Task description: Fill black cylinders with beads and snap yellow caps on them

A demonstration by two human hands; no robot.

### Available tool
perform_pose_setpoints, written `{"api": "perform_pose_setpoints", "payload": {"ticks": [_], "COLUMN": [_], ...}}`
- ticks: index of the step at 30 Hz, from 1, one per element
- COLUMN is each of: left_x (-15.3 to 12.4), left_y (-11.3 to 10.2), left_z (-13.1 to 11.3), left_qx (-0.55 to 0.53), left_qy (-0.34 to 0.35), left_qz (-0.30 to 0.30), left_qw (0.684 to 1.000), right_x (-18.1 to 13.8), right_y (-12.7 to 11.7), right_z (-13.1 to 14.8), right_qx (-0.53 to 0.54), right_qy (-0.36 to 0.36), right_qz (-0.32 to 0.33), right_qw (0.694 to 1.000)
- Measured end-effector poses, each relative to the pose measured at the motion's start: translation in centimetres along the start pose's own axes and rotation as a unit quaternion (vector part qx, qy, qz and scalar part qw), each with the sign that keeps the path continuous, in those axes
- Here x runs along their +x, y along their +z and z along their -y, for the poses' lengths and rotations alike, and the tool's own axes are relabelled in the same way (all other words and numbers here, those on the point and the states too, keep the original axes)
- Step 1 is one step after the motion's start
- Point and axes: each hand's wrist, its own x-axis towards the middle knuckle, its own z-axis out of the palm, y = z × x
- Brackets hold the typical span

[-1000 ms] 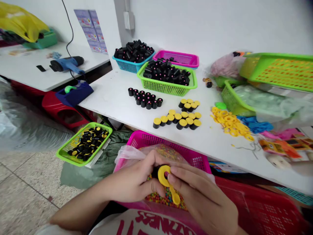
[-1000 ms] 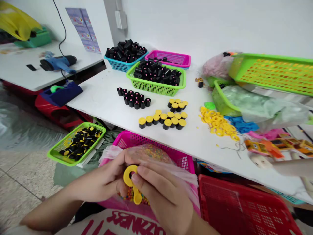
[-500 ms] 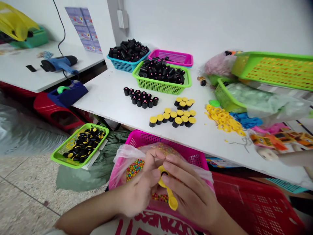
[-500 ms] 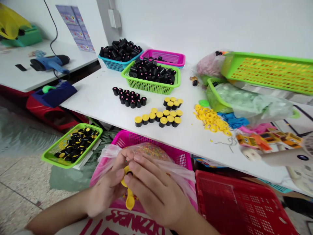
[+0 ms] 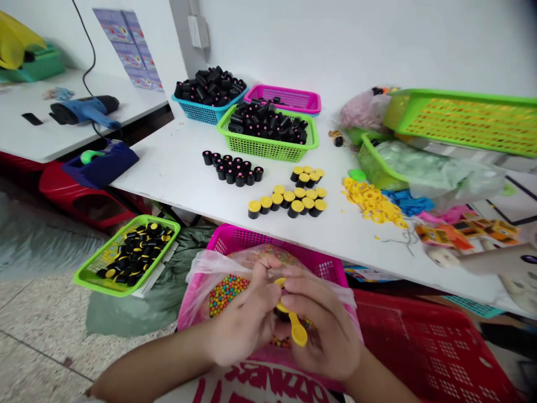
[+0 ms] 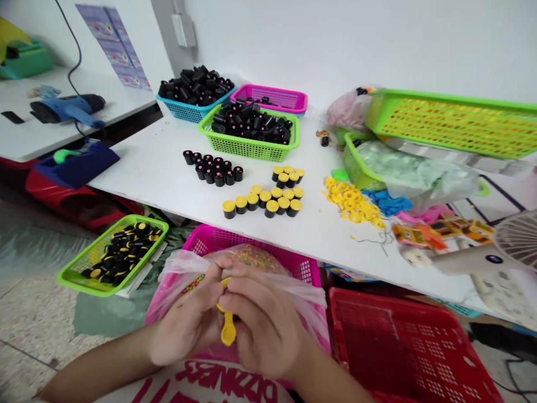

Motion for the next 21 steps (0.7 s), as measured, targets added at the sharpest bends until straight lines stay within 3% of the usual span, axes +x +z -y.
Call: {"api": "perform_pose_setpoints", "payload": {"ticks": [3,5,8,10,12,16,21], "left_x": [-0.1,-0.2,-0.2,-0.1,0.1,0.3,0.9], "left_y": [0.2,-0.2,-1.1,-1.5,-1.8,-1.8,-2.0], "left_z": [-1.0,-1.6,-2.2,-2.5,-2.7,-3.2,-3.3], "left_qx": [0.185,0.348,0.536,0.609,0.653,0.697,0.711], "left_qy": [0.09,0.159,0.254,0.281,0.288,0.307,0.34], "left_qz": [0.056,0.109,0.123,0.108,0.101,0.078,0.053], "left_qw": [0.977,0.918,0.795,0.734,0.693,0.644,0.613], "right_x": [0.8,0.8,0.5,0.3,0.2,0.5,1.6], "right_y": [-1.1,-1.2,-0.3,0.4,0.8,1.0,1.8], "right_z": [-0.3,-0.4,-0.1,0.3,0.5,0.3,-0.5], "right_qx": [0.145,0.25,0.406,0.469,0.489,0.509,0.572], "right_qy": [0.098,0.178,0.347,0.419,0.448,0.469,0.423], "right_qz": [0.014,-0.014,-0.024,-0.002,0.012,0.01,0.027], "right_qw": [0.984,0.952,0.845,0.777,0.748,0.721,0.703]}}
